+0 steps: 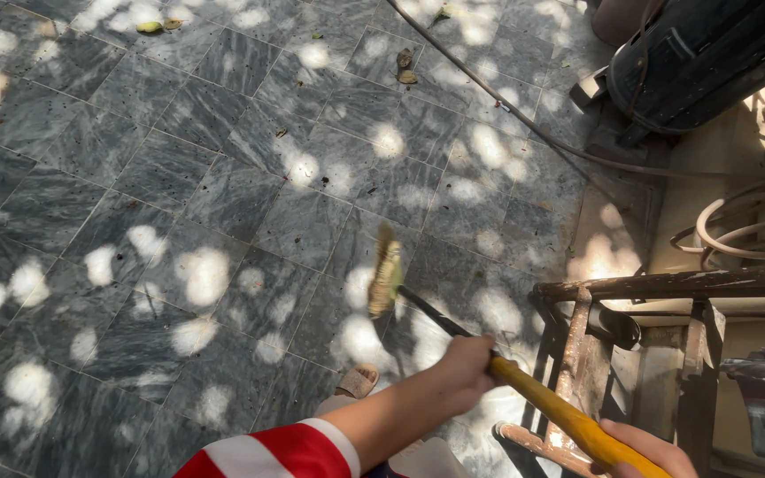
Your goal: Sweeping dry leaves and debris from a tiled outdoor floor using a broom.
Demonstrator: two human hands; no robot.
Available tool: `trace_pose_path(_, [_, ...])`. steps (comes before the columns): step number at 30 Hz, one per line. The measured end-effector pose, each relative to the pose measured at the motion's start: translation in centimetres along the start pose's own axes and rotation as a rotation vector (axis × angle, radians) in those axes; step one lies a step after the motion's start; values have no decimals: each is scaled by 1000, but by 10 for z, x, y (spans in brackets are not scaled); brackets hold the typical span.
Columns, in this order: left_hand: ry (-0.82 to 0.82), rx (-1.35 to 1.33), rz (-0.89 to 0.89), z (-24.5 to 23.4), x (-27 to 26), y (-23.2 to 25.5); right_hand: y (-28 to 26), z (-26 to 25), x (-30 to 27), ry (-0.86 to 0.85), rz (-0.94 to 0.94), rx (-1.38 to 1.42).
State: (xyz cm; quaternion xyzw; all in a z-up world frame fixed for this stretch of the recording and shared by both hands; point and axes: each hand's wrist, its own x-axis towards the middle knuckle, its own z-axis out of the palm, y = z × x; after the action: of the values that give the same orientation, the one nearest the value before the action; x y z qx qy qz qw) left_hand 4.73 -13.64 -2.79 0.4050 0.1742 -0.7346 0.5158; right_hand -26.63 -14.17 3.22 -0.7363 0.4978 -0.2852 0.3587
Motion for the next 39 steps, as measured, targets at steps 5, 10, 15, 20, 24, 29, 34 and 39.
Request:
trace_pose_path(5, [-132,5,-174,31,26,-49,186,-75,0,-335,189,-133])
trace_pose_path(10, [-184,80,-288,27,75,-87,-43,9,-3,-78,84,-650])
trace_pose_path(15, [-177,58,-359,-2,122,-113,-143,68,11,39,-125,-645])
trace_pose_path(20, [-42,222,-381,-41,161,-117,-204,102,22,-123,215,-730])
trace_pose_path(24, [-7,201,-352,-66,197,-103,-189,117,24,-80,254,-676])
trace_pose_path(29, [39,266,-181,-76,183,-48,-167,151,21,-64,64,-493])
trace_pose_path(34, [46,227,-109,-77,168,-6,-186,161,35,-130,130,-368])
trace_pose_path(39, [78,56,-51,-98,176,15,-200,166,47,-178,81,-281])
